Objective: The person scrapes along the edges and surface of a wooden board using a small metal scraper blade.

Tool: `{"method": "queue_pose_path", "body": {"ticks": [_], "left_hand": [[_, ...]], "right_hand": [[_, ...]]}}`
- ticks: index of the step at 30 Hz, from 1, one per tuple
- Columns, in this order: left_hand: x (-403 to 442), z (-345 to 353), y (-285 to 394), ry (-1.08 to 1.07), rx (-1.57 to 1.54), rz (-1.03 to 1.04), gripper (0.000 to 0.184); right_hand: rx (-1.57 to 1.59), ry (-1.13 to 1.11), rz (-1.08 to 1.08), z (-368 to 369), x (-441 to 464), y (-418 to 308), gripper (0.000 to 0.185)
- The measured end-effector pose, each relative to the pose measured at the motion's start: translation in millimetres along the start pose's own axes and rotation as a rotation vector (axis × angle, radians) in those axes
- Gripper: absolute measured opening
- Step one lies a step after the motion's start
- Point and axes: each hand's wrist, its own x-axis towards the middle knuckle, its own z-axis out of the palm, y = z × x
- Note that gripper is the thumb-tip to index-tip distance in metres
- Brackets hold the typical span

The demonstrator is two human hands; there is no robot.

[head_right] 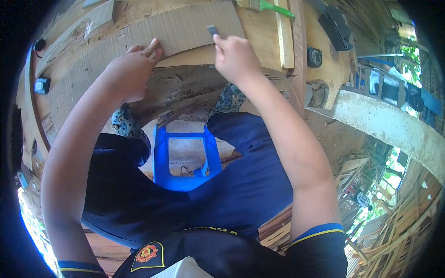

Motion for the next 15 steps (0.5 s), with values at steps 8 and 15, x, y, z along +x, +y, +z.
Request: {"method": "queue_pose_path", "body": {"ticks": [8, 15], "left_hand": [[0.9, 11.8, -6.5, 0.101, 0.023, 0.061, 0.089], [-5.7, 6.1, -7.2, 0.051, -0.057, 0.023, 0.096]], "right_hand": [[0.019, 0.014, 0.055, 10.1, 36.1, 3.0, 0.028], [0.034, -0.042, 0.069, -0.5, 5.3, -2.6, 0.028]]}}
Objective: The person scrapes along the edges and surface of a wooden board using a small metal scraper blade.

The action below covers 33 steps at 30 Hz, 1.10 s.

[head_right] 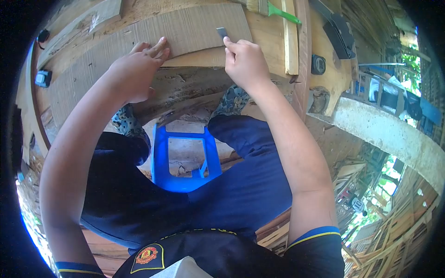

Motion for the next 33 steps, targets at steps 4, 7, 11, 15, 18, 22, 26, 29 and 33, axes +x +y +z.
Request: {"method": "queue_pose_path", "body": {"ticks": [4, 7, 11, 15, 18, 22, 26, 29, 33], "left_hand": [[2.2, -4.0, 3.6, -0.027, 0.016, -0.008, 0.096], [4.9, -5.4, 4.6, -0.029, 0.041, -0.005, 0.091], [2.2, -2.2, 2.7, 0.009, 0.028, 0.015, 0.092], [-0.1, 7.1, -4.0, 0.069, -0.021, 0.032, 0.097], [-2.6, 2.6, -3.1, 0.041, -0.051, 0.019, 0.097], [1.8, -3.8, 3.8, -0.029, -0.024, -0.012, 0.096], [4.2, -10.7, 7.7, -0.062, -0.001, -0.025, 0.097], [4.5, -9.0, 6.2, -0.056, 0.01, -0.018, 0.097], [1.0, 2.4, 0.3, 0.029, 0.007, 0.007, 0.095]], "right_hand": [[-0.027, 0.087, -0.1, 9.4, 29.4, 8.2, 0.028], [-0.031, 0.033, -0.036, 10.7, 58.2, 5.2, 0.028], [-0.042, 0.07, -0.009, 14.6, 58.7, 5.8, 0.028], [-0.03, 0.028, -0.009, 3.5, 25.4, 3.6, 0.026], [-0.014, 0.011, -0.026, 1.7, 12.4, 3.0, 0.026], [-0.062, 0.065, -0.127, 7.6, 34.7, 8.3, 0.026], [-0.025, 0.03, -0.001, 13.5, 72.8, 0.5, 0.028], [-0.014, 0.044, 0.052, 17.8, 83.6, 0.9, 0.028], [-0.011, 0.052, -0.014, 15.0, 61.2, 2.0, 0.027]]}}
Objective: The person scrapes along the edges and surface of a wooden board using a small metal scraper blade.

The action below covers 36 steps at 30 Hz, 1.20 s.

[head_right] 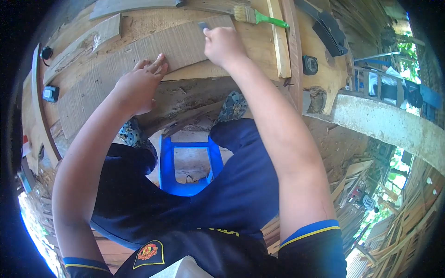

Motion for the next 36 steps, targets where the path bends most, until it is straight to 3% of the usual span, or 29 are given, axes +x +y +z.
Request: {"method": "queue_pose_path", "body": {"ticks": [4, 7, 11, 17, 20, 26, 36], "left_hand": [[-3.2, 1.4, -4.0, 0.005, -0.046, 0.006, 0.091], [-1.5, -2.2, -2.7, -0.037, -0.058, -0.018, 0.089], [4.1, -6.4, 2.8, -0.06, -0.031, -0.026, 0.088], [5.4, -8.8, 1.5, -0.066, -0.014, -0.015, 0.092], [2.8, -6.1, 0.4, -0.024, 0.009, 0.0, 0.093], [3.5, -5.1, 2.8, -0.021, 0.014, -0.02, 0.092], [13.7, -14.8, 3.9, -0.136, 0.113, -0.001, 0.093]], "right_hand": [[-0.052, -0.128, 0.017, -25.7, -39.9, -14.0, 0.023], [0.017, -0.095, 0.012, -21.5, -46.3, -14.6, 0.023], [-0.028, -0.023, -0.069, -6.2, -13.0, -6.2, 0.025], [0.003, -0.037, 0.071, -0.6, 11.8, -11.2, 0.026], [-0.056, -0.04, -0.048, -6.7, -12.3, -2.1, 0.028], [0.009, -0.032, -0.023, -32.5, -86.0, 6.1, 0.027], [-0.037, -0.043, -0.015, -20.4, -16.2, 10.3, 0.027]]}}
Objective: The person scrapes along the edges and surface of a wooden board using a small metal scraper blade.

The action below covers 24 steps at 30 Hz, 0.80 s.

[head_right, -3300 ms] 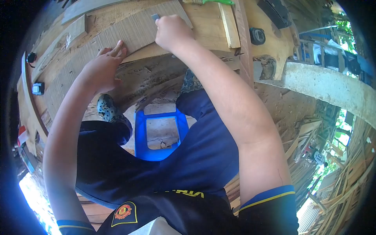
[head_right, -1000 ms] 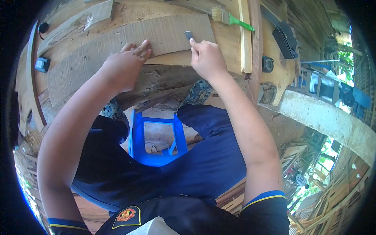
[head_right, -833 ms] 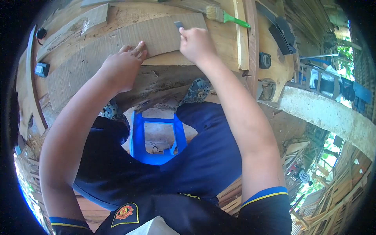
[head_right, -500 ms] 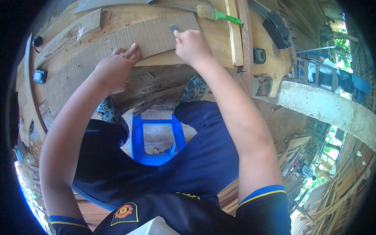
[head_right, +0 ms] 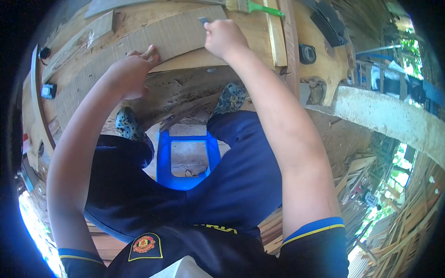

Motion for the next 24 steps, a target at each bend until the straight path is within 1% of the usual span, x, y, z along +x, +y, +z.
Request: {"method": "queue_pose_path", "body": {"ticks": [4, 6, 7, 9, 13, 15, 17, 20, 23, 24], "left_hand": [[-1.4, 5.2, 0.7, 0.059, -0.001, 0.004, 0.094], [-2.3, 12.4, -2.7, 0.105, -0.029, 0.016, 0.094], [-2.0, 15.6, -4.1, 0.139, -0.023, 0.033, 0.09], [-1.7, 22.1, -7.1, 0.199, -0.027, 0.057, 0.086], [-2.9, 19.5, -5.0, 0.163, -0.012, 0.024, 0.088], [-4.1, 10.8, -0.8, 0.118, 0.015, 0.001, 0.091], [-4.0, 4.3, 0.8, 0.102, -0.028, -0.001, 0.082], [-1.3, -7.2, 3.8, 0.054, -0.048, -0.019, 0.075], [0.2, -10.6, 4.5, 0.022, -0.049, -0.018, 0.073], [0.8, -9.7, 3.4, 0.018, -0.051, -0.015, 0.073]], "right_hand": [[0.055, -0.001, 0.123, 4.5, -0.8, -0.7, 0.027], [0.012, 0.033, 0.045, 6.1, -17.2, 5.8, 0.028], [-0.008, 0.04, 0.003, 4.8, -28.7, 7.0, 0.028], [0.008, 0.027, 0.011, -3.3, -55.8, 7.9, 0.029], [0.01, -0.017, 0.072, -8.5, -69.2, -0.6, 0.027], [-0.012, 0.021, -0.006, 0.0, -53.0, 6.4, 0.027], [-0.057, 0.079, -0.094, 4.0, -26.4, 12.4, 0.028], [-0.037, -0.114, 0.137, -11.2, 4.1, -8.6, 0.028], [-0.024, -0.138, 0.193, -8.8, 6.3, -8.7, 0.029], [-0.017, -0.086, 0.16, -5.3, 1.4, -5.0, 0.028]]}}
